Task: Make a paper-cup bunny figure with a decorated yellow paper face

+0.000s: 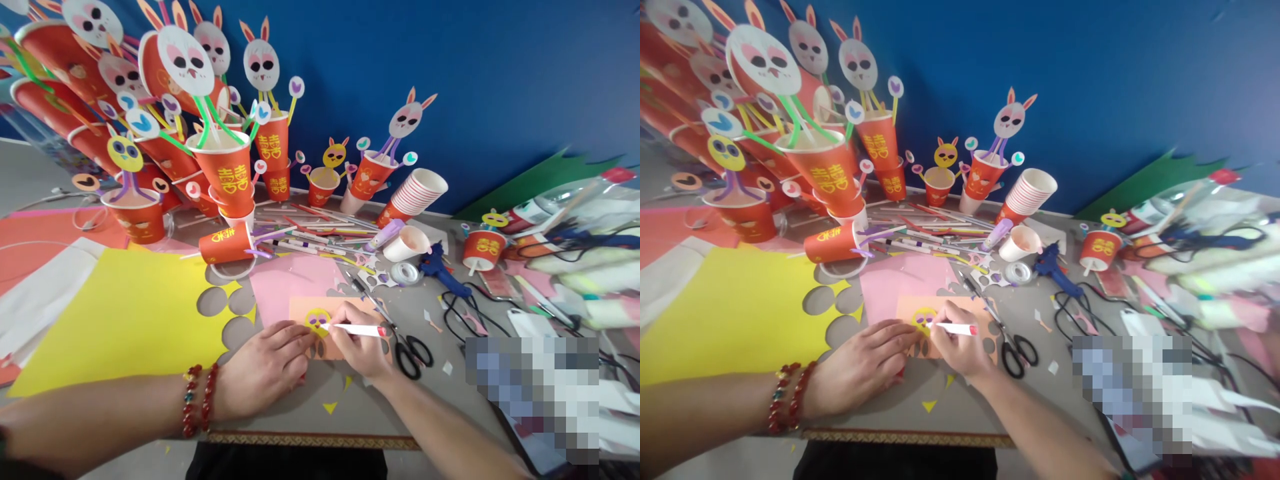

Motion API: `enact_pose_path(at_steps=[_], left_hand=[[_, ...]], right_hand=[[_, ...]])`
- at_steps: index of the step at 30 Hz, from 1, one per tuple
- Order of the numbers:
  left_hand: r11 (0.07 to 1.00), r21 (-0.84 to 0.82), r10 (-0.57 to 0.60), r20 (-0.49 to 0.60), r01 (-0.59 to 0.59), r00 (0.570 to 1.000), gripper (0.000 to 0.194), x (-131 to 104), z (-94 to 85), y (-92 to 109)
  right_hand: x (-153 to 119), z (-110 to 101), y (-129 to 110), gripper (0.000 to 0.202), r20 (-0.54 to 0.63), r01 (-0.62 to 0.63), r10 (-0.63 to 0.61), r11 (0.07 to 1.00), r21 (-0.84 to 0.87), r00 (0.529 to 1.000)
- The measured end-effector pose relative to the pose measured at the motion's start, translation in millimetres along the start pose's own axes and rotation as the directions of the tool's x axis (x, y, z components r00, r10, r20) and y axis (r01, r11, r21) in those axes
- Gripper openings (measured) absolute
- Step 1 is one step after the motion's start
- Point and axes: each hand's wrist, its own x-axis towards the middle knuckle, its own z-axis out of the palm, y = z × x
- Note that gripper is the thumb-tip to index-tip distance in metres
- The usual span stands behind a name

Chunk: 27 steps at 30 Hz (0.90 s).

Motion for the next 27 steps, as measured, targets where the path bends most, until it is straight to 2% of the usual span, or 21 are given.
enact_pose_path(at_steps=[27], left_hand=[[1.0,0.017,-0.006,0.006,0.006,1.0,0.014,-1.2,1.9,0.5]], right_hand=[[2.4,0.0,-6.8,0.018,-0.006,0.023,-0.023,0.997,-0.071,1.0]])
